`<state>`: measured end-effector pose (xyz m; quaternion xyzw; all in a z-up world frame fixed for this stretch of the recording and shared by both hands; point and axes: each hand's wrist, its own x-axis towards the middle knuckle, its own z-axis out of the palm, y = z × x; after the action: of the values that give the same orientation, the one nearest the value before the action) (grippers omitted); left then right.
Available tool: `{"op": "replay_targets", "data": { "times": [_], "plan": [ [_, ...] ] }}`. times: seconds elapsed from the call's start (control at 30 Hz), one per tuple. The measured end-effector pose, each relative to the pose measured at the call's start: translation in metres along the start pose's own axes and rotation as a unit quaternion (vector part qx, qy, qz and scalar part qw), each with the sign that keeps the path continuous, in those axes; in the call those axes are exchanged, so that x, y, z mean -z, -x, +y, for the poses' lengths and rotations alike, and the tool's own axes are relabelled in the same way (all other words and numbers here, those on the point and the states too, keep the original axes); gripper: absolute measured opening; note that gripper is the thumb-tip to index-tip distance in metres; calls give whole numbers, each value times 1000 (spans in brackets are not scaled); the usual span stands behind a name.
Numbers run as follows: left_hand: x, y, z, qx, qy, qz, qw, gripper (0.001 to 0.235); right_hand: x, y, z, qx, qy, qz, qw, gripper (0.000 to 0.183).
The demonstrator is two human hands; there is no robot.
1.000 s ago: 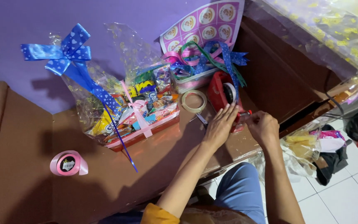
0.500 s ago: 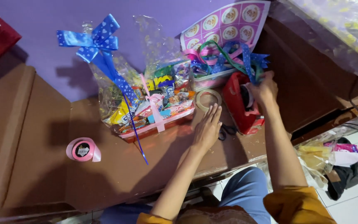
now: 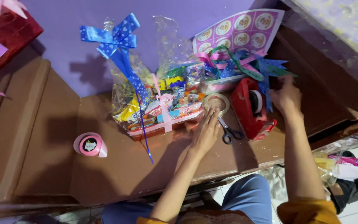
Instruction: Finalizing the decoration of a gift parcel by tying and adjusting a blue ribbon bow.
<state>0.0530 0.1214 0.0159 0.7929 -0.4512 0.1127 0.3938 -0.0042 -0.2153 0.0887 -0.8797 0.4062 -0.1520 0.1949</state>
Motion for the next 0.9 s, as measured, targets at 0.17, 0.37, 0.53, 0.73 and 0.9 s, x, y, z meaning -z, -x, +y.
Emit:
{"op": "replay_targets", "data": {
  "times": [0.17, 0.37, 0.53, 0.73, 0.9],
  "plan": [
    [28, -8, 1, -7, -9, 75, 997, 53, 2, 67, -65, 129, -47, 99, 986, 22],
    [104, -15, 0, -11, 58, 257, 965, 38, -27, 136, -174, 280, -213, 86, 932, 9],
    [158, -18, -9, 47, 115, 330, 936, 22, -36, 189, -262, 276, -426, -51, 860, 15],
    [216, -19, -11, 110, 205, 367, 901, 18, -35, 224, -324, 296, -521, -129, 790, 17],
    [239, -17, -13, 136, 199, 395, 887, 13, -31, 234, -352, 334, -529, -126, 770, 20]
  ]
}}
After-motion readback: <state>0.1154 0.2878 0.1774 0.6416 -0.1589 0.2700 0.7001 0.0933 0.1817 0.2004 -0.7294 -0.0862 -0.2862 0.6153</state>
